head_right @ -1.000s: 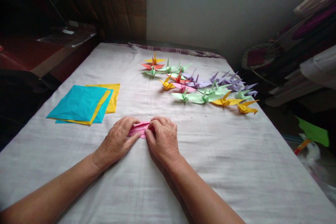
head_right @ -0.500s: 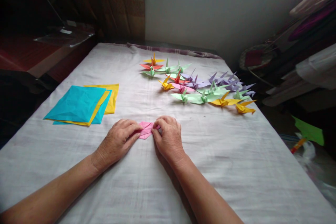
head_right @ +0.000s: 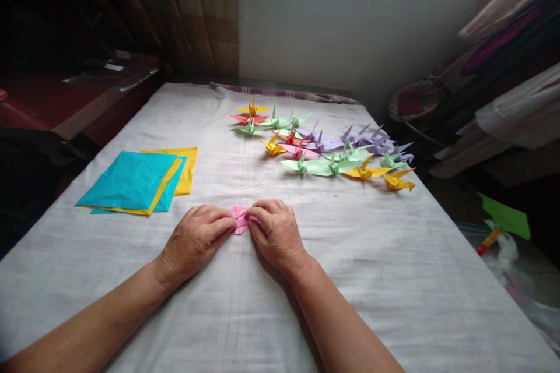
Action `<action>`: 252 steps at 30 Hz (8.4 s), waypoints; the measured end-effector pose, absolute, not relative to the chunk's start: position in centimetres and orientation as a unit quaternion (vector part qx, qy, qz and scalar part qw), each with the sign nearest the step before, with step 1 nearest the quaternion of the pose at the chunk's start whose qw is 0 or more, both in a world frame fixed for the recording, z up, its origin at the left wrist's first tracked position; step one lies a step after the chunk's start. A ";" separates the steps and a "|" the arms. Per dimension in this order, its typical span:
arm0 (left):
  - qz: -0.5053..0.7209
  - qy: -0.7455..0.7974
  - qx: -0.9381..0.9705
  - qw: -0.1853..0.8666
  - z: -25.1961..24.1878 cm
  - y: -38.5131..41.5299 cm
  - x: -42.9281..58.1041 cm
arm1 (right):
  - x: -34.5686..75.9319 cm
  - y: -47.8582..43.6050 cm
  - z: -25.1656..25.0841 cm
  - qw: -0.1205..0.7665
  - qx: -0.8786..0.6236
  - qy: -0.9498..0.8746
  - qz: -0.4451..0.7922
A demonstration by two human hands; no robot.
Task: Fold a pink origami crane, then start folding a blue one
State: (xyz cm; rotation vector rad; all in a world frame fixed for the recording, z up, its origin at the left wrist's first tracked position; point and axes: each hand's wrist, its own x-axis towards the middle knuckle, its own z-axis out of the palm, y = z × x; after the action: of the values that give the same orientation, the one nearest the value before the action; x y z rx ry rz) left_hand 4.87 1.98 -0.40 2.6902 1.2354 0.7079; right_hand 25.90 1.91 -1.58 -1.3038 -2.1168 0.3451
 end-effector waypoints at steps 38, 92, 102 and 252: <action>0.266 0.392 0.876 0.089 0.3 2.4 4.4 | 25.8 2.5 -1.2 0.272 -0.445 -0.849 0.088; 0.263 0.350 0.897 0.064 -0.2 2.8 3.0 | 24.7 1.0 -0.8 0.306 -0.461 -0.832 0.036; 0.240 0.318 0.917 0.028 0.5 2.2 2.7 | 24.8 0.4 -0.7 0.286 -0.395 -0.869 0.085; 0.240 0.368 0.898 0.016 -0.5 2.5 4.7 | 25.3 2.0 -1.8 0.324 -0.431 -0.840 0.064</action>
State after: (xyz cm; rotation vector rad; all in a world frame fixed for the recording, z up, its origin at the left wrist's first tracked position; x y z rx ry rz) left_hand 4.68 2.52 -0.47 2.7941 1.1441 0.7458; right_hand 25.27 2.00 -1.76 -1.1298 -2.2022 0.1677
